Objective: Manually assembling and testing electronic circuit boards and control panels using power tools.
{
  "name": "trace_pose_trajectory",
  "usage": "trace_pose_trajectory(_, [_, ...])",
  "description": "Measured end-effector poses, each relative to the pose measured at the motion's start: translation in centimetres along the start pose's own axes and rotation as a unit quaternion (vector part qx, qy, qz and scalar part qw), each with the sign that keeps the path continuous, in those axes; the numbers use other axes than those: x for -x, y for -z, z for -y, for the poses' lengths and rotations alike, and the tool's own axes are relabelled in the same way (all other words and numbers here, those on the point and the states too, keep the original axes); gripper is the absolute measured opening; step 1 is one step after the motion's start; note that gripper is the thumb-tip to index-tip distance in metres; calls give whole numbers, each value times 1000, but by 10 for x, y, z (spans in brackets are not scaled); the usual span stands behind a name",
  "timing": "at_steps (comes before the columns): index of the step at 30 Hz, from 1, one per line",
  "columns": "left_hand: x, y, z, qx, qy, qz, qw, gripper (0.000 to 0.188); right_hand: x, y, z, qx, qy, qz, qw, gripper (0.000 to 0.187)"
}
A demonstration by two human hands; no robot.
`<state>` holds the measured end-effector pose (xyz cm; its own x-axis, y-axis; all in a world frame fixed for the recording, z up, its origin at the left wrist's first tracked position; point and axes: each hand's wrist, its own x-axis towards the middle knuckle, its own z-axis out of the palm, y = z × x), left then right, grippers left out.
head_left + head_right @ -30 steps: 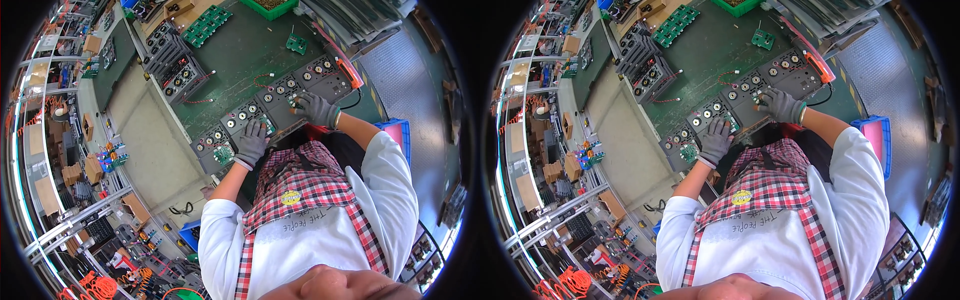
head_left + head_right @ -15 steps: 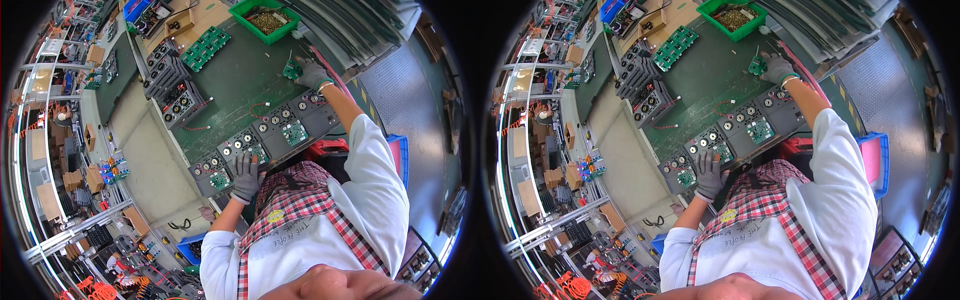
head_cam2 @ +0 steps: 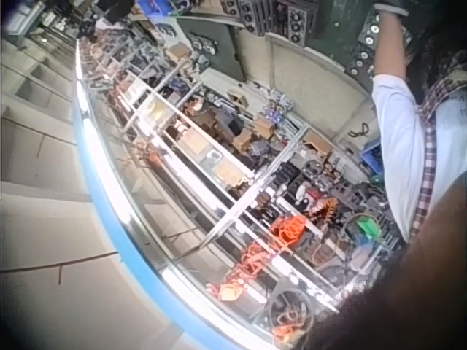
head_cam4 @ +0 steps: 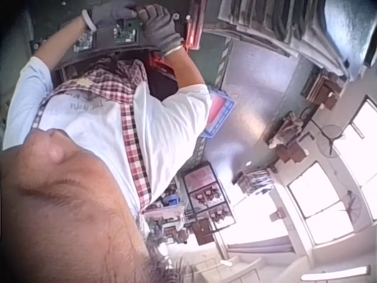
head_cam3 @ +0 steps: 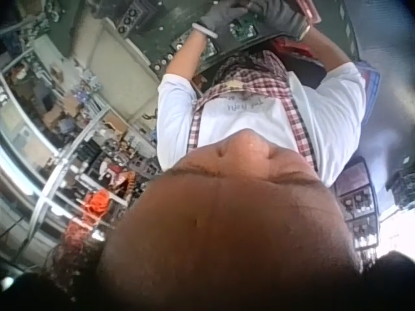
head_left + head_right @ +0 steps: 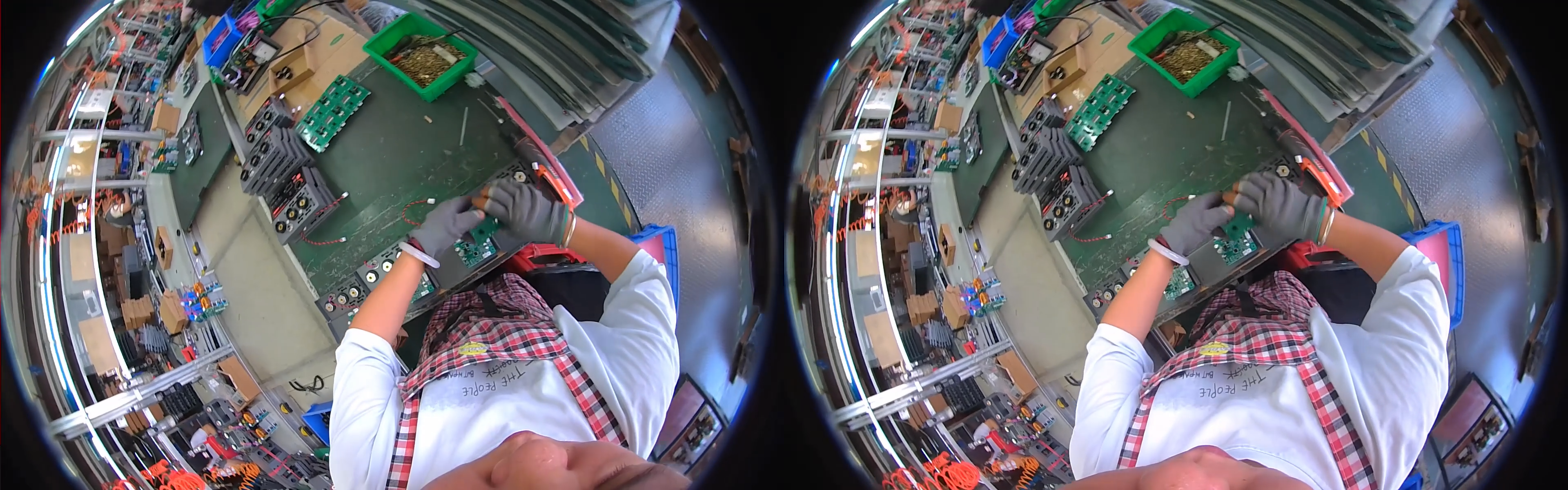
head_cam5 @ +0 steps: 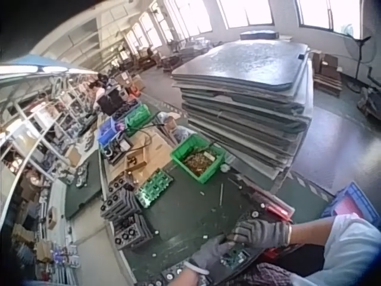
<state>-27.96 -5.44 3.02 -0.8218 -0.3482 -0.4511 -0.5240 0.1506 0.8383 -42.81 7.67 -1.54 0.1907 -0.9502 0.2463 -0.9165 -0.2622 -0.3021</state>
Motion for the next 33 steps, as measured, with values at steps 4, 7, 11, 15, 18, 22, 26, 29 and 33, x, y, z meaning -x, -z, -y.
trace_pose_trajectory(4, [-28, -31, 8, -15, 16, 156, 987, 43, 36, 11, 3, -48, -34, -31, 998, 61])
trace_pose_trajectory(7, [-49, -50, 38, -65, -2, 106, 992, 40, 75, 14, -33, -44, -189, -105, 975, 53])
trace_pose_trajectory(11, [-50, -76, 15, -191, 7, 48, 980, 31, 125, 30, -81, -23, -365, -92, 926, 40])
trace_pose_trajectory(15, [-58, -112, 20, -353, -137, -47, 924, 26, 136, 13, -99, 30, -322, 46, 945, 34])
trace_pose_trajectory(18, [-80, -124, 44, -402, -310, -89, 857, 29, 128, 0, -106, 129, -197, 61, 970, 38])
trace_pose_trajectory(22, [-95, -141, 48, -450, -321, -114, 826, 32, 120, -1, -114, 115, -115, 93, 982, 40])
trace_pose_trajectory(26, [-102, -146, 50, -502, -315, -138, 793, 33, 120, -7, -125, 153, -32, 81, 984, 47])
trace_pose_trajectory(29, [-89, -160, 52, -533, -277, -109, 792, 47, 118, -9, -132, 162, 9, 37, 986, 50])
trace_pose_trajectory(33, [-80, -162, 54, -526, -273, -94, 800, 55, 113, -22, -144, 160, 62, 7, 985, 48])
